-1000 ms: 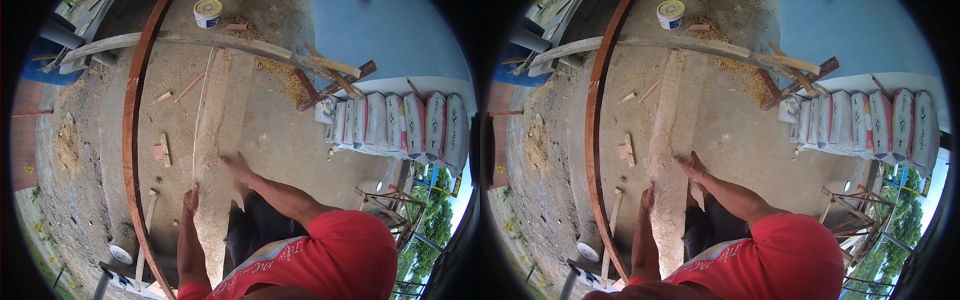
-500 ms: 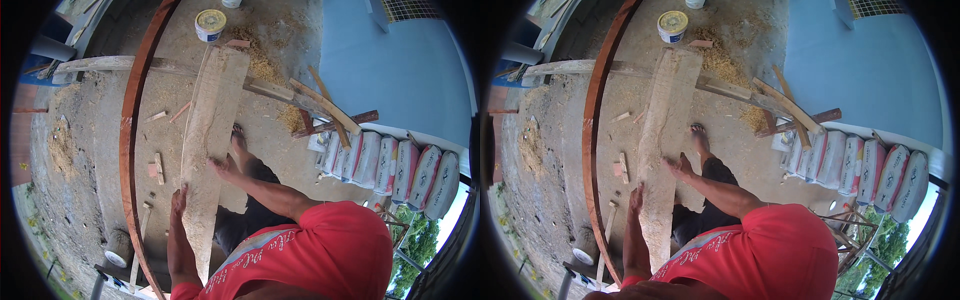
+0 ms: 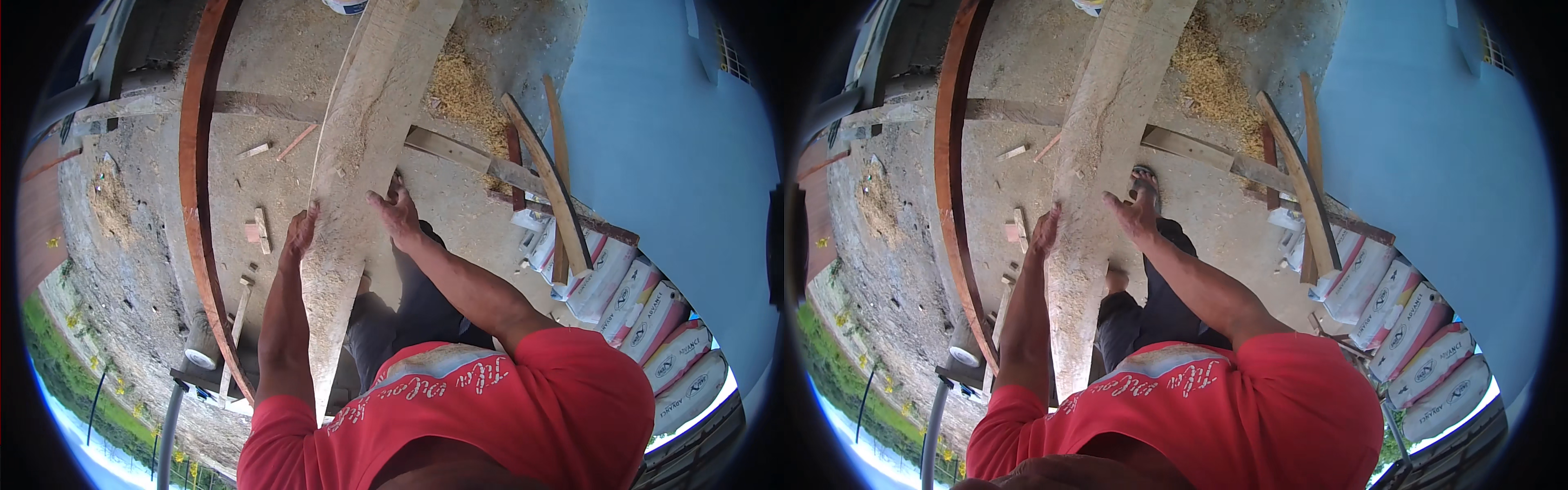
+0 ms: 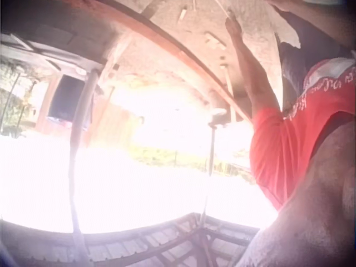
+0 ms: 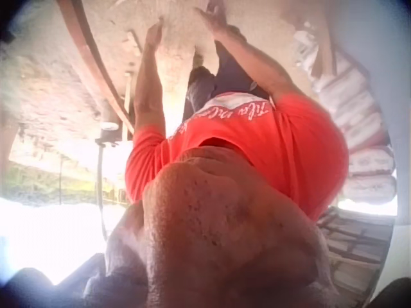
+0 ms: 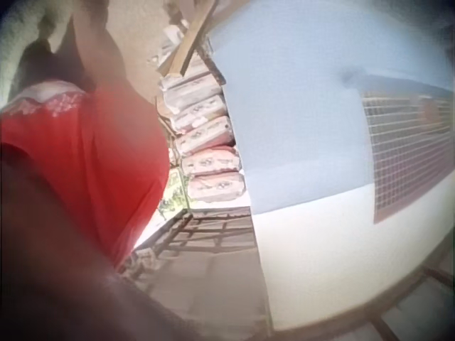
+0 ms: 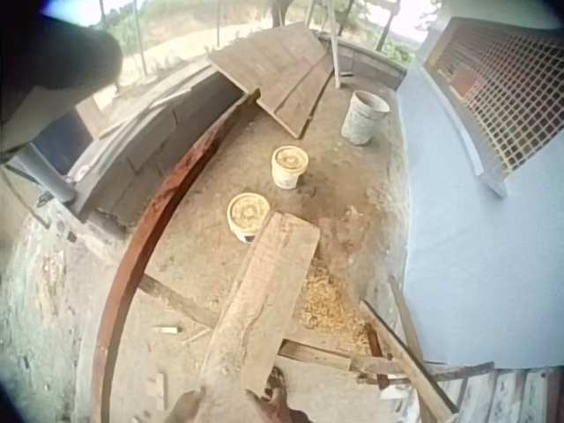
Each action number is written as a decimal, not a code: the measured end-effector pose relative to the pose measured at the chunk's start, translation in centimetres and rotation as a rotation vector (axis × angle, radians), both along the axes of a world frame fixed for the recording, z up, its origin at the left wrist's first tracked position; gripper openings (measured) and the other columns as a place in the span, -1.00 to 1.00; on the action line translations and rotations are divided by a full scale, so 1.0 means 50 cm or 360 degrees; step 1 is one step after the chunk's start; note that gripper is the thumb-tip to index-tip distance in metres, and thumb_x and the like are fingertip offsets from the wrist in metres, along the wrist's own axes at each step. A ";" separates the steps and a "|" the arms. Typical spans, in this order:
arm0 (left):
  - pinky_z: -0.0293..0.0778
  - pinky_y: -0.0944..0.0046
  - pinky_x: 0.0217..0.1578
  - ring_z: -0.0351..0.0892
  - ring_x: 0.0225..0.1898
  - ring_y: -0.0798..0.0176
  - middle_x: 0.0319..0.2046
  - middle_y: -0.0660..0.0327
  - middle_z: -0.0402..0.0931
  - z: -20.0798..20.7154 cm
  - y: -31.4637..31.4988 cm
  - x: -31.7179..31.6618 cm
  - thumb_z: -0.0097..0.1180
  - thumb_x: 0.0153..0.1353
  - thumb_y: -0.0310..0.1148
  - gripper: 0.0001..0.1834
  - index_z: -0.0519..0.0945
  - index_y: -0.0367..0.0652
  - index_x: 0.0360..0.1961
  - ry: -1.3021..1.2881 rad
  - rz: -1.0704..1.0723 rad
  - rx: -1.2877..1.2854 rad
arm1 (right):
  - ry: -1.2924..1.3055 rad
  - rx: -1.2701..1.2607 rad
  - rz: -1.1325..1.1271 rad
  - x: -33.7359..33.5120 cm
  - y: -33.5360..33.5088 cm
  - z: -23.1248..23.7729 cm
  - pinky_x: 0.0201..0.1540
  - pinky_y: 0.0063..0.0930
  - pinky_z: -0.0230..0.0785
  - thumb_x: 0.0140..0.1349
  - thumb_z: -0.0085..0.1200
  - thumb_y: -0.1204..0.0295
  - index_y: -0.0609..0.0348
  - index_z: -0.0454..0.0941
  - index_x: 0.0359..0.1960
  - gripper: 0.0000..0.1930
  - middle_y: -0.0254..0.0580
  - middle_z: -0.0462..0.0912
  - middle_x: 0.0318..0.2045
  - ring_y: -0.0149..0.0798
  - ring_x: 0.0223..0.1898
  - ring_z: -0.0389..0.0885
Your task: The person rolls and bends a large sheet of silver metal flashing by hand to create a curved profile, secures the shape with wire, and then moves several large wooden boards around a construction site.
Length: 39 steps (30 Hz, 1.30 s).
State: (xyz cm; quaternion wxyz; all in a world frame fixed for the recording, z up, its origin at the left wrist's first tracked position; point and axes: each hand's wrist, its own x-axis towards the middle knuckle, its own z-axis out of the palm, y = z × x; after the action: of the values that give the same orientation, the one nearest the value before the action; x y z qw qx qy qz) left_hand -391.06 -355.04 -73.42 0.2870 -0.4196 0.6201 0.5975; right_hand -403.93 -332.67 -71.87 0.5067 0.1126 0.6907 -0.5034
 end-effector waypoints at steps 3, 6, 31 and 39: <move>0.01 0.17 0.30 0.17 0.30 0.13 0.22 -0.03 0.32 0.018 -0.003 -0.001 -0.23 0.19 0.42 0.02 0.26 -0.41 0.26 -0.0056 -0.0073 0.0041 | -0.0351 0.0238 -0.0116 0.053 0.033 0.037 0.22 -0.35 0.21 -0.06 0.38 0.11 0.38 0.15 0.28 -0.05 0.18 0.35 0.21 -0.06 0.19 0.39; -0.01 0.12 0.33 0.11 0.35 -0.02 0.26 -0.14 0.23 0.034 0.027 0.017 -0.26 0.16 0.46 0.08 0.20 -0.42 0.28 0.0130 0.0028 0.0004 | -0.0580 0.0239 0.0072 0.109 0.056 -0.010 0.25 -0.31 0.21 -0.05 0.39 0.17 0.35 0.16 0.28 -0.08 0.09 0.38 0.19 -0.11 0.20 0.38; 0.31 0.01 0.12 0.45 0.09 -0.16 -0.05 -0.19 0.51 0.108 0.067 0.168 -0.49 0.22 0.43 -0.05 0.54 -0.32 -0.06 -0.0495 0.0093 -0.0114 | -0.0688 -0.0161 -0.0220 -0.019 -0.008 -0.014 0.24 -0.06 0.17 0.06 0.32 0.16 0.05 0.22 0.26 -0.24 -0.25 0.39 0.11 -0.15 0.15 0.32; 0.20 -0.18 0.18 0.28 0.23 -0.15 0.15 -0.17 0.34 0.262 0.165 0.225 -0.13 0.18 0.36 -0.12 0.42 -0.30 0.14 -0.0233 0.0615 -0.0681 | -0.0192 0.0712 0.1338 -0.148 0.288 0.073 -0.62 -0.53 0.21 0.14 0.20 0.22 0.18 0.45 0.00 -0.55 -0.25 0.51 -0.45 -0.41 -0.55 0.43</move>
State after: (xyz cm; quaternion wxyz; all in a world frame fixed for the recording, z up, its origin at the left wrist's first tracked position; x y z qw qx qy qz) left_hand -379.81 -346.77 -60.33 0.1169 -0.6229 0.6182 0.4650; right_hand -411.34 -318.27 -68.24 0.6690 -0.0412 0.7371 -0.0863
